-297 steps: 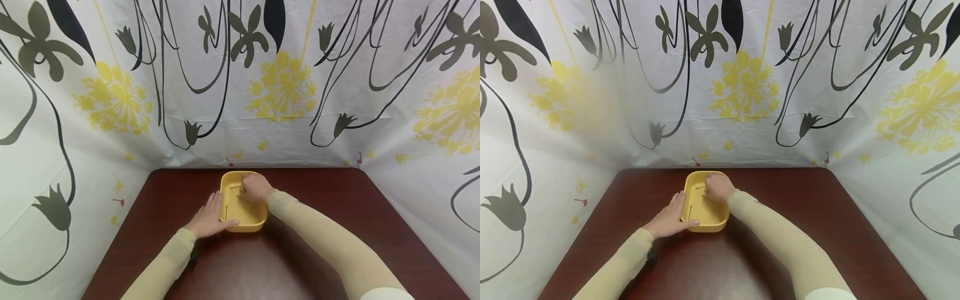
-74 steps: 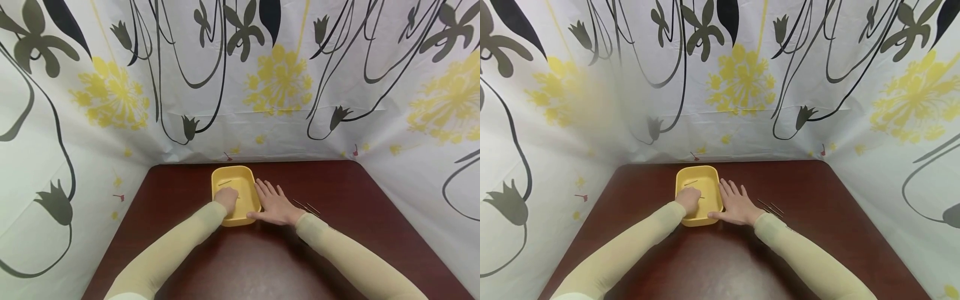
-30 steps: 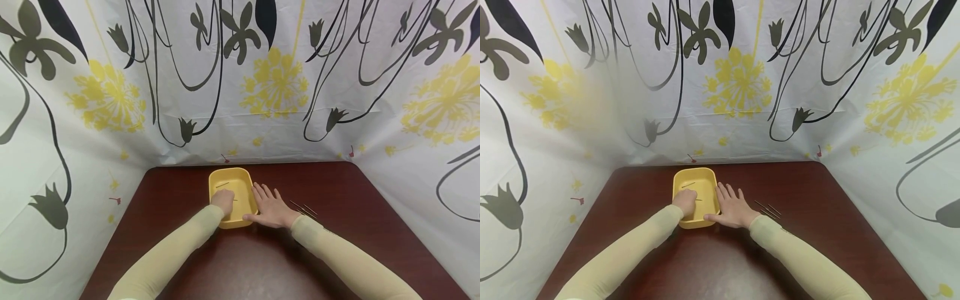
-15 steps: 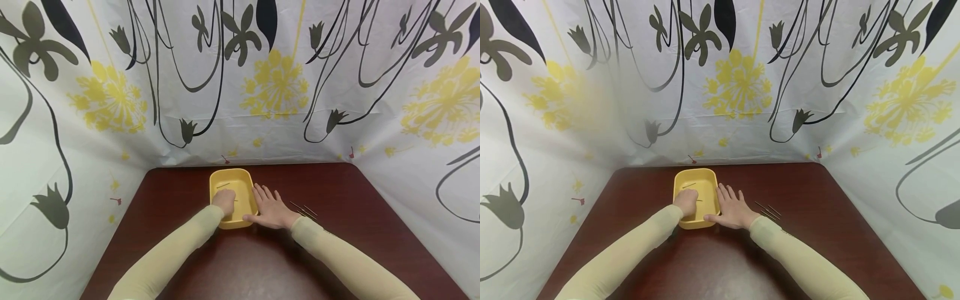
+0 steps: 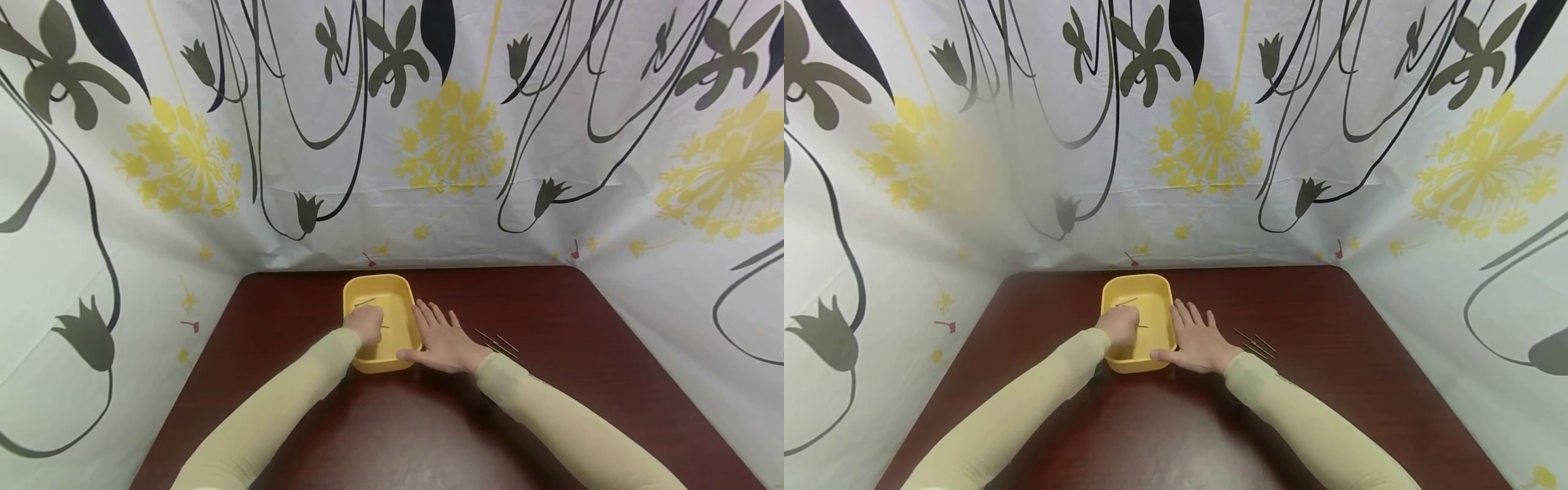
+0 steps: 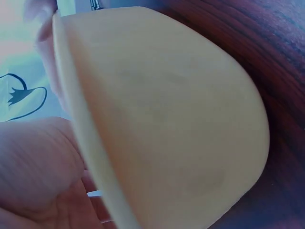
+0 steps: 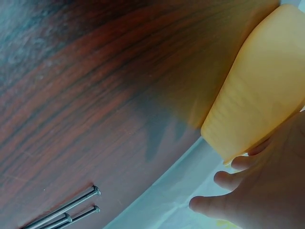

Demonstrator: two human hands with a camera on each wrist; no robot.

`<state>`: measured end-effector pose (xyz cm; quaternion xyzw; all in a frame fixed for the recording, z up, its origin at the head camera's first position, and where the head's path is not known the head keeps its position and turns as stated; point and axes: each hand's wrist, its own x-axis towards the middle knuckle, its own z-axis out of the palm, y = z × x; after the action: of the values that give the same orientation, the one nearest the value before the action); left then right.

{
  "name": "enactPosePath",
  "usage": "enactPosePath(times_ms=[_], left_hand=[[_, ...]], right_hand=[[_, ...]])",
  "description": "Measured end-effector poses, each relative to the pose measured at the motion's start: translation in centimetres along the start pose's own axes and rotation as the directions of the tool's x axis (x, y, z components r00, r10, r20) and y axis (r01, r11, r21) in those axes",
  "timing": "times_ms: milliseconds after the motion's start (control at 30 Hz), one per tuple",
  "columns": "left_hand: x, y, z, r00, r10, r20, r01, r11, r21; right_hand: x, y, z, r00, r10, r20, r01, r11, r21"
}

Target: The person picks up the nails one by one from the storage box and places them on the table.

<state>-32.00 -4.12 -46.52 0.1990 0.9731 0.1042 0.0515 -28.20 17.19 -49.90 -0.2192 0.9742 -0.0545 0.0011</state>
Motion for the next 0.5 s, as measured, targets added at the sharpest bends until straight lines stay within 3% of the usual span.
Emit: enactPosePath(times_ms=[233, 500], left_hand=[[-0.6, 0.2, -1.0, 1.0, 0.02, -0.009, -0.019, 0.999, 0.037], [-1.4, 0.0, -2.0, 0.992, 0.068, -0.105, -0.055, 0.992, 0.116]], right_hand=[[-0.2, -0.1, -0.4, 1.0, -0.002, 0.005, 0.002, 1.0, 0.022], [-0.2, -0.1, -0.3, 1.0, -0.008, -0.009, 0.008, 1.0, 0.012]])
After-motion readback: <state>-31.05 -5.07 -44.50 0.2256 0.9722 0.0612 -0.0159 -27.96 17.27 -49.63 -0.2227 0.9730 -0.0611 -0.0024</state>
